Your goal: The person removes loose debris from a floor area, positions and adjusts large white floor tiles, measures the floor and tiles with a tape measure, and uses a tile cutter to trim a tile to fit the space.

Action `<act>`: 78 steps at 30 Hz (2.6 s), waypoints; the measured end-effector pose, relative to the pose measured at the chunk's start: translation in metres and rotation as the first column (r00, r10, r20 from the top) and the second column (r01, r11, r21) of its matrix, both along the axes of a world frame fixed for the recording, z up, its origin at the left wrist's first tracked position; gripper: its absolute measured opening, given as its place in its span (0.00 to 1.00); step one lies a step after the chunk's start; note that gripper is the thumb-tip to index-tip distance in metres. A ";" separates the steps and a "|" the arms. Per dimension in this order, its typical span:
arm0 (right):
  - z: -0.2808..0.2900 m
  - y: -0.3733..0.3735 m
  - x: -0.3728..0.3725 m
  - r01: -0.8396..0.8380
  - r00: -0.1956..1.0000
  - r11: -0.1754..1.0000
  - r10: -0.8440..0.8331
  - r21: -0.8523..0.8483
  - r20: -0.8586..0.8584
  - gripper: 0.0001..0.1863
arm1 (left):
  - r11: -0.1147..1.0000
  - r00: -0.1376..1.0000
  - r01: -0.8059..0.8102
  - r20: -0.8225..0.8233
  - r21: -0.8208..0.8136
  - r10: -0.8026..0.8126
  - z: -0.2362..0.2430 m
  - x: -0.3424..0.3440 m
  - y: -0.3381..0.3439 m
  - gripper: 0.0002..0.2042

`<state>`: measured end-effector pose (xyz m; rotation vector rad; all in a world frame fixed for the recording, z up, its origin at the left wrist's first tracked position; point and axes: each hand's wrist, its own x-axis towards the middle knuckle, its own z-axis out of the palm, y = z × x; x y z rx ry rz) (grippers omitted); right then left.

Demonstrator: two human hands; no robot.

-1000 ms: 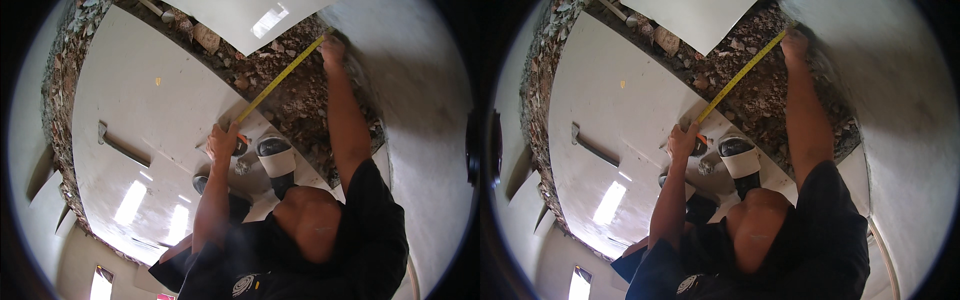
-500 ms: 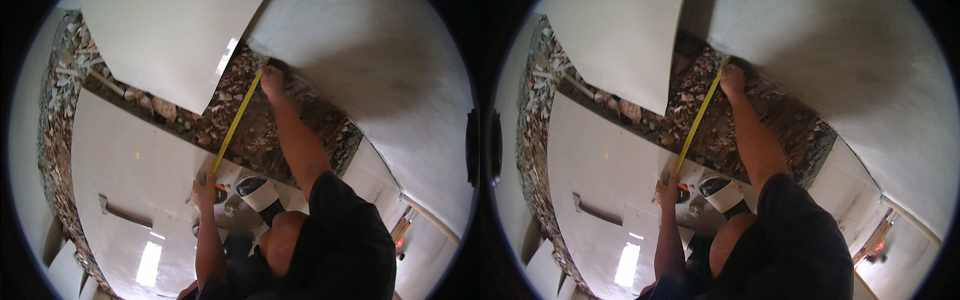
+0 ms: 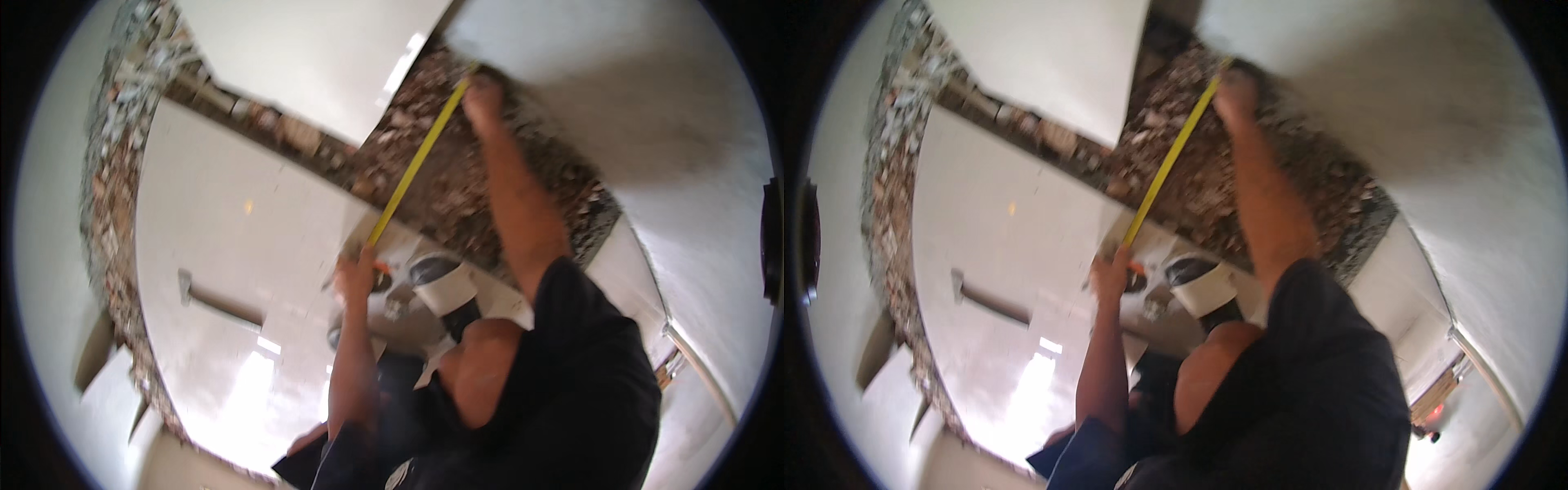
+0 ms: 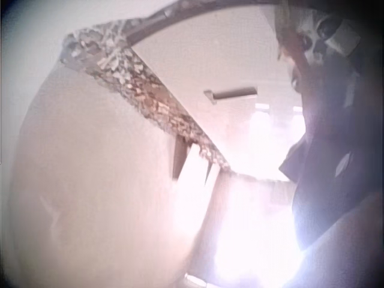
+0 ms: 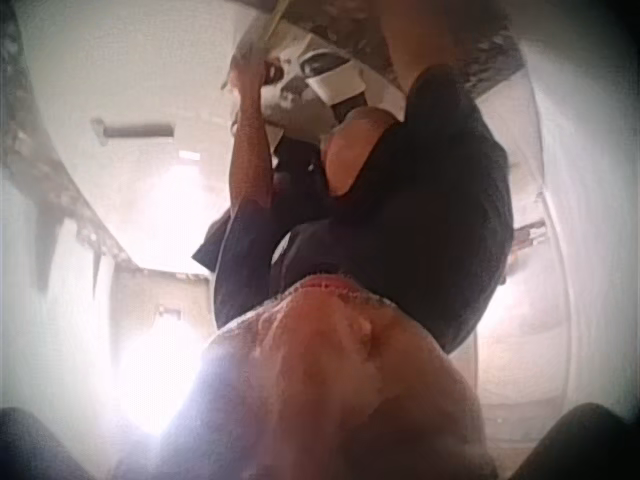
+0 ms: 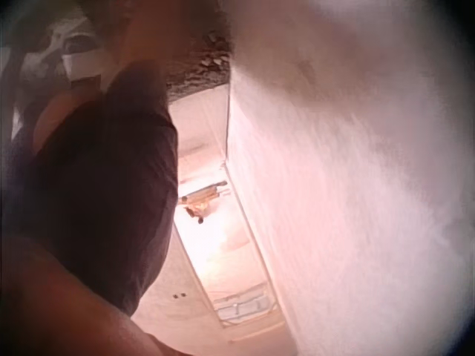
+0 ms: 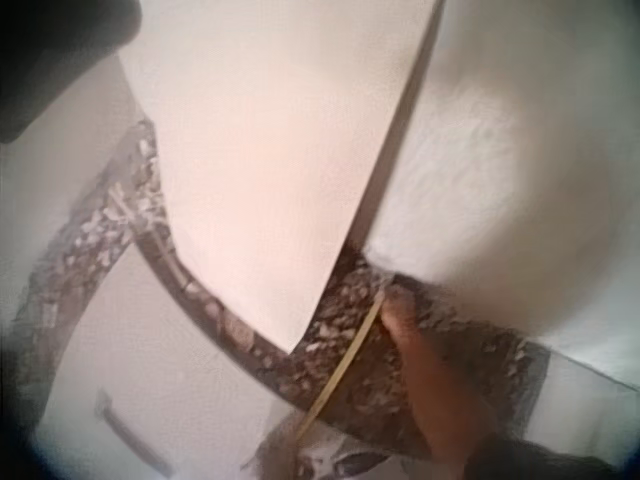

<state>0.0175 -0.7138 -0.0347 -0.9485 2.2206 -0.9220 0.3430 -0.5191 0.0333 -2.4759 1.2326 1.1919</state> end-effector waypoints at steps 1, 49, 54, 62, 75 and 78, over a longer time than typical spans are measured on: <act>-0.001 0.000 -0.001 0.024 0.993 1.000 -0.024 0.000 0.113 0.19 | 0.998 0.994 0.044 0.094 0.038 -0.047 0.000 0.001 0.001 0.32; -0.024 -0.004 -0.013 0.039 0.967 0.999 -0.032 -0.022 0.253 0.17 | 0.997 1.000 -0.011 0.028 0.076 0.009 0.011 -0.003 -0.008 0.32; -0.026 -0.005 -0.012 0.098 0.975 0.995 -0.095 -0.009 0.202 0.18 | 0.996 0.999 -0.016 0.039 0.093 0.013 0.012 -0.004 -0.008 0.32; -0.007 -0.003 -0.008 0.073 0.966 0.997 -0.079 0.033 0.247 0.19 | 0.991 0.999 -0.046 0.008 0.123 0.045 0.017 -0.005 -0.011 0.32; -0.017 0.012 -0.025 -0.271 0.954 0.963 0.269 -0.002 -0.131 0.20 | 0.988 0.989 0.058 -0.143 0.141 -0.038 0.017 0.012 -0.015 0.34; 0.041 0.033 -0.003 -0.074 0.950 0.997 0.074 -0.012 0.305 0.23 | 0.811 0.841 0.523 -0.311 0.262 -0.442 0.037 0.052 -0.057 0.32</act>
